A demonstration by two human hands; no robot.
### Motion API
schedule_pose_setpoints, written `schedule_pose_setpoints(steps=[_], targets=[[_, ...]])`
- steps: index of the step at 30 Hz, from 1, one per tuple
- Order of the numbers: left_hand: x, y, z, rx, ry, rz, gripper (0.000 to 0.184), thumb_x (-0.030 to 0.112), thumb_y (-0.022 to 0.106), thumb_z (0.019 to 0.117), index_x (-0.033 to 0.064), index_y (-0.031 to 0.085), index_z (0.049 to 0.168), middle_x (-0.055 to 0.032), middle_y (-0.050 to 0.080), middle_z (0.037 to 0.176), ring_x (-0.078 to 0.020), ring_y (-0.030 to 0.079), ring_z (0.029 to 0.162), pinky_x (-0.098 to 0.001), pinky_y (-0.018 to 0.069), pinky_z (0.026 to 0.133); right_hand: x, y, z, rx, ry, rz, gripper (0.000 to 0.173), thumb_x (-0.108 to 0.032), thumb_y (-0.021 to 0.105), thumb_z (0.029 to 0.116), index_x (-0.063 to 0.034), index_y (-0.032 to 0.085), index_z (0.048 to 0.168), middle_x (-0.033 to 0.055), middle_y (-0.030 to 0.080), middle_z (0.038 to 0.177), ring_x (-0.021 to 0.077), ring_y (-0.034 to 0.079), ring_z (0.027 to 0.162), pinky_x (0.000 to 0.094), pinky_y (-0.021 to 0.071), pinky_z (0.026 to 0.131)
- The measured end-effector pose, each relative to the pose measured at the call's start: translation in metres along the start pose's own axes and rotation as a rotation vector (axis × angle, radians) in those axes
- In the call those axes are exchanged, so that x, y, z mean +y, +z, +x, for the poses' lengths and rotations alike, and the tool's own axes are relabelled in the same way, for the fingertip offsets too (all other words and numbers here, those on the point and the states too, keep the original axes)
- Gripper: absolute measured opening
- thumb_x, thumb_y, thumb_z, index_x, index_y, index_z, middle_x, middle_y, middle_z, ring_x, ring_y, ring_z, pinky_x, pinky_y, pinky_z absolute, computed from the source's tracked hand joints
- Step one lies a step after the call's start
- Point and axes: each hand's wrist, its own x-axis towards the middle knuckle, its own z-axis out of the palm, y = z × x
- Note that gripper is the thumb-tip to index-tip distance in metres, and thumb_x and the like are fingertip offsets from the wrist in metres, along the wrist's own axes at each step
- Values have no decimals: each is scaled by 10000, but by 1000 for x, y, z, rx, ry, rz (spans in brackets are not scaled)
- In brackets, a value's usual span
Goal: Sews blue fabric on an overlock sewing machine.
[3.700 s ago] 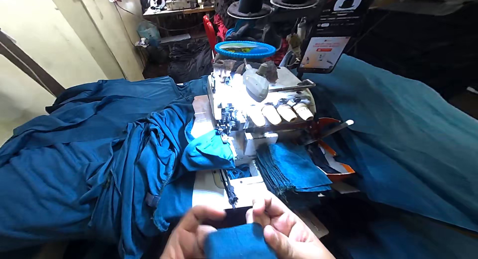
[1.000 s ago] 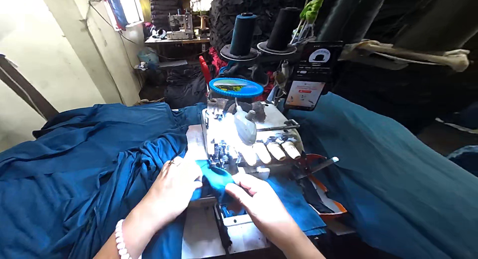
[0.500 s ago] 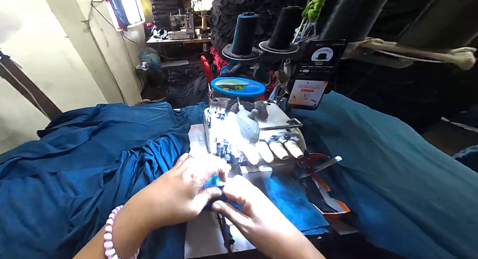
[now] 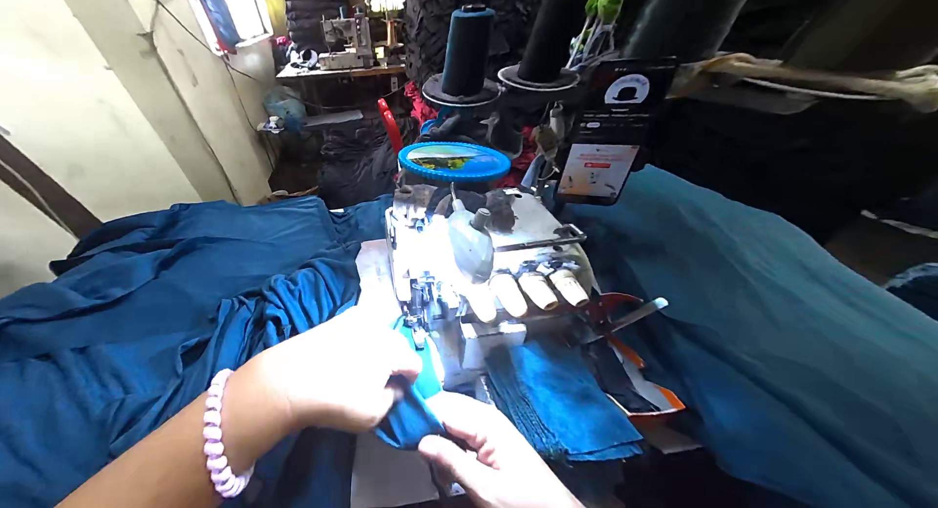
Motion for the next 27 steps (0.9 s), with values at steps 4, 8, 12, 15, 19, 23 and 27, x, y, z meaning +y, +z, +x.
schedule_pose_setpoints(steps=[4, 8, 12, 15, 19, 23, 27], targets=[[-15, 2, 2, 100, -118, 264, 176, 158, 595, 913, 144, 766, 954, -52, 685, 887, -267, 661, 927, -521, 488, 799, 9, -4, 14, 29, -24, -36, 194, -156, 609, 1018, -7, 726, 1064, 62, 687, 1013, 41, 648, 809, 205, 566, 733], [-1, 8, -2, 214, -28, 345, 145, 154, 571, 877, 149, 716, 874, -51, 657, 838, -269, 663, 859, -508, 498, 734, 7, -8, 22, 2, -8, -41, 199, -179, 609, 1016, -11, 710, 985, 56, 651, 940, 38, 613, 755, 188, 534, 683], [15, 21, -1, 283, 39, 394, 149, 165, 542, 923, 145, 675, 859, -46, 634, 811, -253, 655, 811, -466, 501, 734, 8, -9, 22, 9, -28, -83, 212, -179, 608, 1010, 2, 702, 955, 77, 657, 947, 47, 614, 799, 187, 520, 722], [17, 25, 1, 295, 46, 398, 154, 188, 537, 923, 147, 666, 850, -34, 611, 777, -243, 640, 786, -458, 493, 744, 11, -9, 23, 29, -32, -119, 208, -198, 612, 1006, -17, 698, 948, 65, 647, 952, 43, 613, 817, 186, 520, 725], [12, 15, 3, 220, -122, 384, 366, 352, 468, 994, 120, 679, 805, -64, 657, 835, -263, 661, 865, -511, 473, 799, 9, -13, 27, 14, 13, -142, 203, -209, 596, 1021, -47, 718, 1017, 54, 661, 1015, 43, 633, 821, 200, 547, 715], [-6, 5, -6, 227, -182, 432, 272, 283, 505, 946, 175, 752, 905, -33, 717, 1146, -248, 673, 1048, -521, 515, 848, 7, -17, 32, 40, 24, -163, 203, -220, 594, 1020, -71, 727, 1051, 26, 662, 1022, 36, 632, 824, 195, 549, 727], [22, -5, -10, 245, 32, 8, 242, 236, 492, 953, 141, 715, 947, -38, 654, 959, -219, 622, 997, -486, 449, 881, -4, -15, 25, 75, -120, -82, 211, -177, 673, 980, -25, 728, 1115, 57, 668, 1028, 15, 612, 775, 164, 540, 681]])
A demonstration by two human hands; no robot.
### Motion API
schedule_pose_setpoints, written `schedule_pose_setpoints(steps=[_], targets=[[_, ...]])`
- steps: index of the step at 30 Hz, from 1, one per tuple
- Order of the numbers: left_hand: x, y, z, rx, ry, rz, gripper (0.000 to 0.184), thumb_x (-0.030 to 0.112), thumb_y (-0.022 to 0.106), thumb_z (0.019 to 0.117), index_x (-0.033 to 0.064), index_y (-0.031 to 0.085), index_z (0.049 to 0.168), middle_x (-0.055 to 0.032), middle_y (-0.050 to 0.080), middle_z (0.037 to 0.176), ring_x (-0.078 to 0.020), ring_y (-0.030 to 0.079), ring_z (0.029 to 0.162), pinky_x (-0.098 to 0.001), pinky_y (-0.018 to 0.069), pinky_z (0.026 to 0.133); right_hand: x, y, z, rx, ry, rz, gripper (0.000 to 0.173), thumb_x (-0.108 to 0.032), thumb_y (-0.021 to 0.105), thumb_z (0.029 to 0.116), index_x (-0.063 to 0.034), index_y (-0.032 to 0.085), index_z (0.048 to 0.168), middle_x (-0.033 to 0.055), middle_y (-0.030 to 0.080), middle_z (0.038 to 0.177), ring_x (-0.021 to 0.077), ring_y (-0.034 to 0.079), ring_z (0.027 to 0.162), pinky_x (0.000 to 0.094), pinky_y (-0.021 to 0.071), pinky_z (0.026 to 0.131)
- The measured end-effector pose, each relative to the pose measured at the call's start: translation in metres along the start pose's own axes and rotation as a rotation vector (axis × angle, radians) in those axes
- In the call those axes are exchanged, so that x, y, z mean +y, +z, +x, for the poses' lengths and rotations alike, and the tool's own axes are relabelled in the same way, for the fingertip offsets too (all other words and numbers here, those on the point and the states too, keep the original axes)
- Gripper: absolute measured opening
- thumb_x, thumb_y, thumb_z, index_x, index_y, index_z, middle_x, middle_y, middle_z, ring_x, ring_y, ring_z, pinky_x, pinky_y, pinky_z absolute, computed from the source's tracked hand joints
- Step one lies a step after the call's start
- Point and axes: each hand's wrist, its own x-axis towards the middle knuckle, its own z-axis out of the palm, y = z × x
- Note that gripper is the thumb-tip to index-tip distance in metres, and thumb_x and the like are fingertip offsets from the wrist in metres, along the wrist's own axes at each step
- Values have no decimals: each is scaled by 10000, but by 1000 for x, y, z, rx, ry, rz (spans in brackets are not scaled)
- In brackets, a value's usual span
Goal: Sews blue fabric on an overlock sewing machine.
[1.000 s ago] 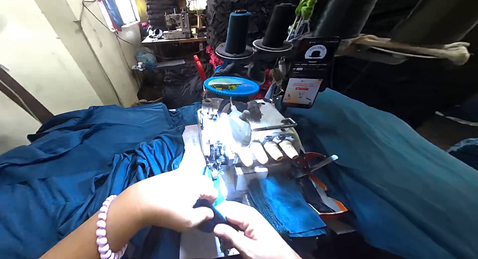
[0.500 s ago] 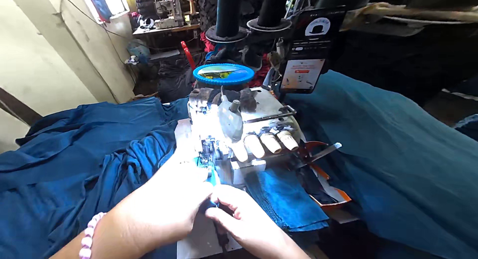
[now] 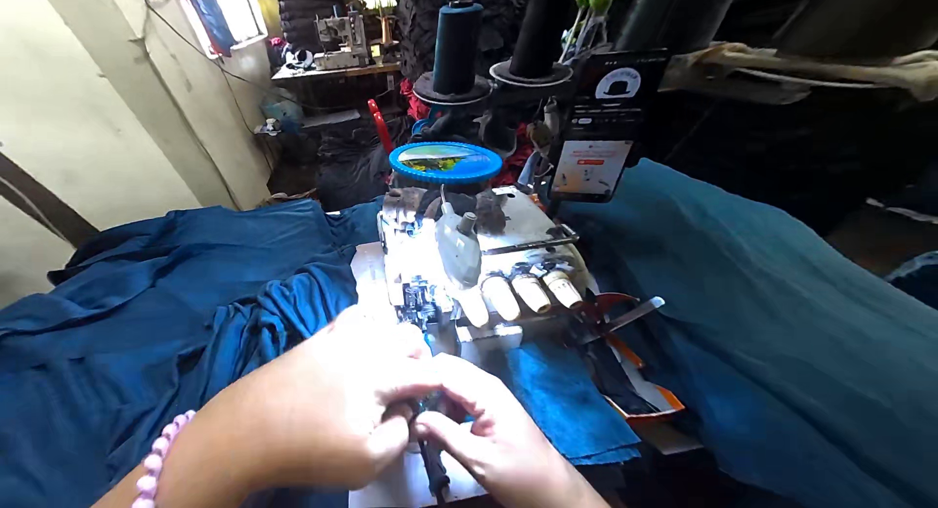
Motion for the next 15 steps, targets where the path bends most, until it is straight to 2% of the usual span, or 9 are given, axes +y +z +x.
schedule_pose_setpoints(steps=[2, 4, 6, 8, 9, 11, 12, 13, 15], targets=[[1, 6, 3, -37, 34, -62, 233, 244, 474, 968, 125, 654, 880, -42, 594, 836, -218, 608, 879, -471, 439, 838, -1, 5, -8, 59, -83, -39, 152, -132, 679, 967, 1, 732, 1017, 83, 677, 984, 34, 618, 825, 157, 533, 726], [-8, 14, 5, -103, -11, -29, 254, 262, 484, 961, 94, 632, 841, -81, 599, 780, -268, 626, 824, -504, 449, 773, 4, 9, -17, 104, -95, -126, 136, -154, 698, 962, -24, 736, 945, 74, 659, 954, 45, 611, 866, 153, 518, 758], [-20, 19, 5, -181, -96, -1, 281, 289, 499, 964, 64, 663, 928, -126, 638, 889, -320, 638, 941, -559, 445, 836, 10, 13, -24, 123, -59, -207, 133, -186, 710, 952, -64, 756, 928, 64, 610, 952, 66, 581, 927, 168, 492, 808], [-24, 24, 2, -163, -125, -11, 267, 288, 528, 961, 71, 683, 983, -124, 657, 960, -321, 636, 1016, -579, 438, 904, 15, 14, -28, 144, -37, -265, 123, -200, 713, 944, -96, 776, 926, 58, 597, 937, 100, 565, 973, 206, 466, 865], [-22, 28, -1, -111, -106, 0, 236, 277, 540, 950, 89, 680, 966, -111, 658, 945, -312, 644, 993, -574, 444, 893, 18, 14, -28, 153, -38, -293, 114, -204, 710, 944, -116, 783, 935, 47, 596, 933, 100, 562, 980, 207, 462, 879], [-8, 42, -8, 72, -49, 29, 176, 240, 563, 917, 121, 693, 926, -104, 670, 879, -316, 661, 886, -555, 451, 784, 22, 13, -25, 176, -63, -353, 112, -213, 692, 951, -157, 790, 947, 21, 594, 923, 82, 558, 978, 196, 455, 884], [0, 51, -11, 155, -45, 52, 180, 223, 558, 921, 136, 712, 952, -95, 676, 864, -307, 657, 857, -531, 439, 770, 24, 12, -22, 195, -81, -395, 119, -221, 681, 955, -169, 787, 942, 15, 597, 919, 79, 564, 973, 195, 465, 882], [6, 61, -12, 227, -65, 120, 198, 219, 560, 934, 161, 734, 1010, -71, 681, 862, -286, 658, 846, -511, 456, 793, 24, 10, -19, 216, -90, -439, 129, -224, 671, 953, -175, 790, 939, 13, 600, 910, 84, 571, 963, 205, 473, 872], [11, 85, -10, 377, -144, 321, 198, 268, 547, 934, 212, 727, 992, -6, 645, 810, -228, 641, 803, -463, 480, 814, 22, 9, -16, 260, -83, -530, 153, -229, 651, 949, -191, 799, 943, 4, 614, 902, 90, 588, 946, 221, 496, 852]])
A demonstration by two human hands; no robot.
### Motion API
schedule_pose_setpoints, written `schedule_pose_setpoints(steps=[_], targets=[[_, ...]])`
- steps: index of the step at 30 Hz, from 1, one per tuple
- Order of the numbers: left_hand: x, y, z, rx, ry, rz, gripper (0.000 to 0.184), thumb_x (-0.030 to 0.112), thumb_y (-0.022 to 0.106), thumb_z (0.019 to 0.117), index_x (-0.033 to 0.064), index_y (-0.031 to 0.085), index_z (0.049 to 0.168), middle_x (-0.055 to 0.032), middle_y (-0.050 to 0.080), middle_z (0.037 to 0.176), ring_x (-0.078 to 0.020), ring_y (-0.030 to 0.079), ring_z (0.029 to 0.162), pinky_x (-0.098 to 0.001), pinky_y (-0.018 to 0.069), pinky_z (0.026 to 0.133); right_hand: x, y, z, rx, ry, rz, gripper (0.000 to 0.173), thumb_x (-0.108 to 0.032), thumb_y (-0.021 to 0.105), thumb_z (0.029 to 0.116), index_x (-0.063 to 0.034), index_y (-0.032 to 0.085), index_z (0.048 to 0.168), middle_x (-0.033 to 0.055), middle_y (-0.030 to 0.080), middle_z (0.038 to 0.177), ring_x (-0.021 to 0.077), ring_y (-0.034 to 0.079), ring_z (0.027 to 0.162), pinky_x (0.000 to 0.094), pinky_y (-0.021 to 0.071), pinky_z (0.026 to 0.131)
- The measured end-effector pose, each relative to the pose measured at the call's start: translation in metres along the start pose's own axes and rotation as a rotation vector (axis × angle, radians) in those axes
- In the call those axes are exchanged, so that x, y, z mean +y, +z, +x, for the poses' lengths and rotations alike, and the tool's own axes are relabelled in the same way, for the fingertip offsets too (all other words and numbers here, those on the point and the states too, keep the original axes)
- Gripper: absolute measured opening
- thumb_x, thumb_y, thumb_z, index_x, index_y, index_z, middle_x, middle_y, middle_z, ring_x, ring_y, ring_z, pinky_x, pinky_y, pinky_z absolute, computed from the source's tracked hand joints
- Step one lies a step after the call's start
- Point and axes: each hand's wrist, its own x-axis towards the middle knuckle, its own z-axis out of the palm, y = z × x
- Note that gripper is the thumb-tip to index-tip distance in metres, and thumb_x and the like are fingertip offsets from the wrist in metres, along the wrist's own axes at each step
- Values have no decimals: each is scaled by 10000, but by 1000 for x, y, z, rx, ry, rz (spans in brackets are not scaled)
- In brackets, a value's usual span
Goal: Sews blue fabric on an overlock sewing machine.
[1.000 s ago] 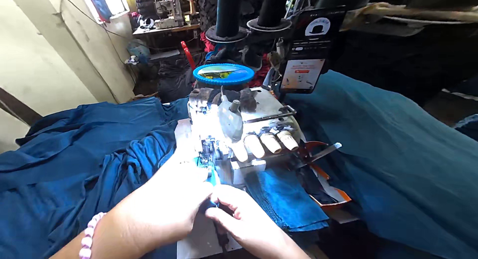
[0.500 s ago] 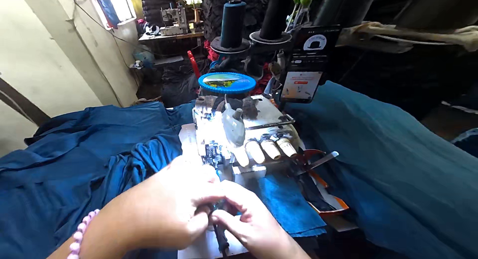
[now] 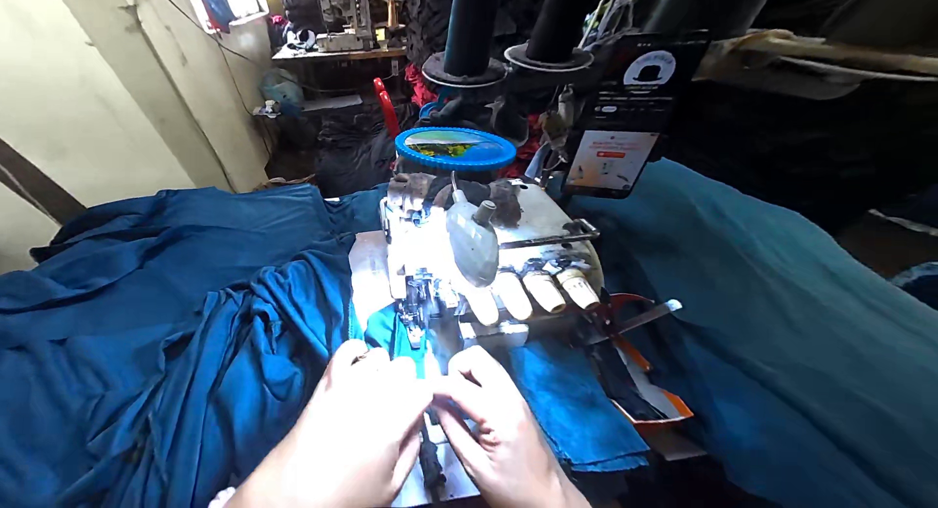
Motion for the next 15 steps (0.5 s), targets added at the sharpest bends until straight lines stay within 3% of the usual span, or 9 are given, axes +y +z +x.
schedule_pose_setpoints(steps=[4, 7, 11, 15], targets=[[-8, 23, 3, 199, -219, 154, 205, 281, 546, 943, 224, 731, 876, 2, 696, 929, -211, 661, 947, -491, 449, 904, -3, 0, -1, 45, 15, -68, 220, -173, 624, 935, -182, 804, 1060, 21, 643, 927, 101, 606, 934, 211, 508, 842], [-32, 28, 14, 124, -384, 76, 218, 297, 594, 941, 216, 795, 923, -19, 723, 1146, -272, 642, 1193, -587, 462, 1032, -15, -7, -5, -13, 46, -38, 256, -116, 635, 919, -114, 786, 1125, 74, 641, 944, 107, 603, 866, 186, 511, 746], [-54, 32, 27, 113, -406, -36, 131, 215, 680, 910, 120, 769, 899, -56, 699, 1032, -272, 668, 1013, -495, 549, 848, -26, -14, -8, -54, 55, 38, 260, -71, 656, 920, -76, 772, 1152, 99, 633, 955, 96, 587, 842, 167, 492, 693], [-50, 29, 3, 207, -462, -56, 137, 181, 651, 909, 140, 779, 938, -32, 687, 1013, -224, 664, 978, -426, 573, 826, -37, -28, -12, -89, 41, 64, 222, -49, 651, 938, -49, 771, 1125, 122, 640, 923, 121, 594, 816, 197, 505, 705]])
